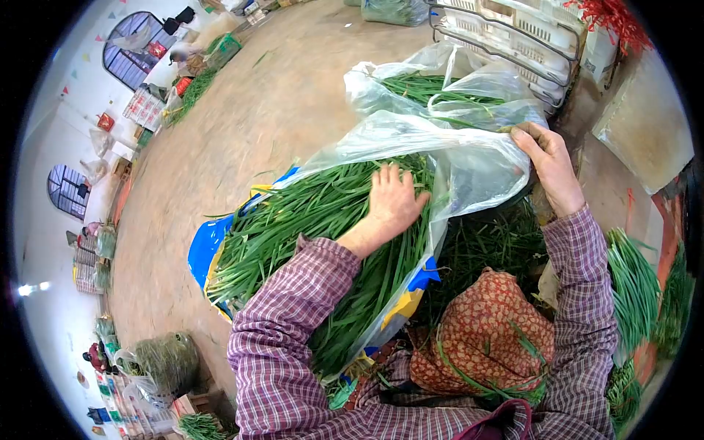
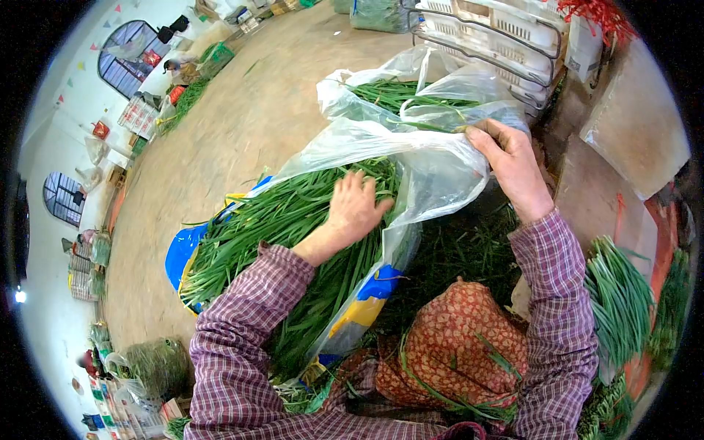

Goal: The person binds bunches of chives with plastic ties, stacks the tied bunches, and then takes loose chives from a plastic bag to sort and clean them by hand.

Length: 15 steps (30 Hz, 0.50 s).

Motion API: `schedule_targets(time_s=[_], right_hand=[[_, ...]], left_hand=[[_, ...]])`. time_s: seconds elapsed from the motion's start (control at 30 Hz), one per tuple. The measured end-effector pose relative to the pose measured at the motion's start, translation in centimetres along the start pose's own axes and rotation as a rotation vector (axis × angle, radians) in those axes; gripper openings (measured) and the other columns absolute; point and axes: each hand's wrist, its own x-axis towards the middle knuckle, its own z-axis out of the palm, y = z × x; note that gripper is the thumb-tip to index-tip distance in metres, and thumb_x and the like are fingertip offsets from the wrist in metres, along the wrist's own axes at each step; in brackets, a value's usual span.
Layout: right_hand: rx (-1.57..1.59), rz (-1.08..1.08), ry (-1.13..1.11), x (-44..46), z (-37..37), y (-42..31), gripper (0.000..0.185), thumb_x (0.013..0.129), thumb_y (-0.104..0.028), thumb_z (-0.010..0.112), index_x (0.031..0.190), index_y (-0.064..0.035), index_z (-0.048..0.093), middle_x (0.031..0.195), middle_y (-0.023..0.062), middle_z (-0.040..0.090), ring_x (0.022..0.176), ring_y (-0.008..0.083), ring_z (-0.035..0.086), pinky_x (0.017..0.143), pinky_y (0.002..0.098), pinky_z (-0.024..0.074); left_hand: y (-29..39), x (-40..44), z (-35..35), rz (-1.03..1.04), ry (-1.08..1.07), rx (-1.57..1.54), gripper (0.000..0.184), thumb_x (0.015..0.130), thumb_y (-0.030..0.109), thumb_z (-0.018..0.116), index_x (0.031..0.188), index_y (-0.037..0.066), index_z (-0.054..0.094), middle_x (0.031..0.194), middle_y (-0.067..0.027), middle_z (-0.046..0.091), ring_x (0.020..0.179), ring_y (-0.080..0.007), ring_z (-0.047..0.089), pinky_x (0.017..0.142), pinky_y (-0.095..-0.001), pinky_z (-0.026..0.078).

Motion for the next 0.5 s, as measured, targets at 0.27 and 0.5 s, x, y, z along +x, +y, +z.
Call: schedule_targets(time_s=[0.27, 0.5], right_hand=[[0.043, 0.076, 0.036, 0.0, -0.2, -1.4, 0.027, 0.093, -0.020, 0.058, 0.098, 0.0062, 0.065, 0.083, 0.0019, 0.063, 0.073, 0.0068, 0.054, 0.066, 0.0230, 0.0442], [-0.103, -0.061, -0.015, 0.1, -1.2, 0.7, 0.028, 0.093, -0.020, 0.058, 0.098, 0.0067, 0.064, 0.083, 0.0027, 0.063, 0.075, 0.0081, 0.055, 0.068, 0.0243, 0.0447]], left_hand=[[4.8, -4.6, 6.7, 0.298, 0.116, 0.086, 0.052, 0.088, 0.019, 0.044, 0.130, -0.011, 0.043, 0.134, -0.0339, 0.041, 0.127, -0.0464, 0.039, 0.105, -0.0561, 0.027], [1.9, -2.1, 2.7, 0.110, -0.171, 0.105, 0.075, 0.084, 0.029, 0.057, 0.141, -0.009, 0.025, 0.143, -0.0315, 0.030, 0.136, -0.0452, 0.026, 0.111, -0.0541, 0.022]])
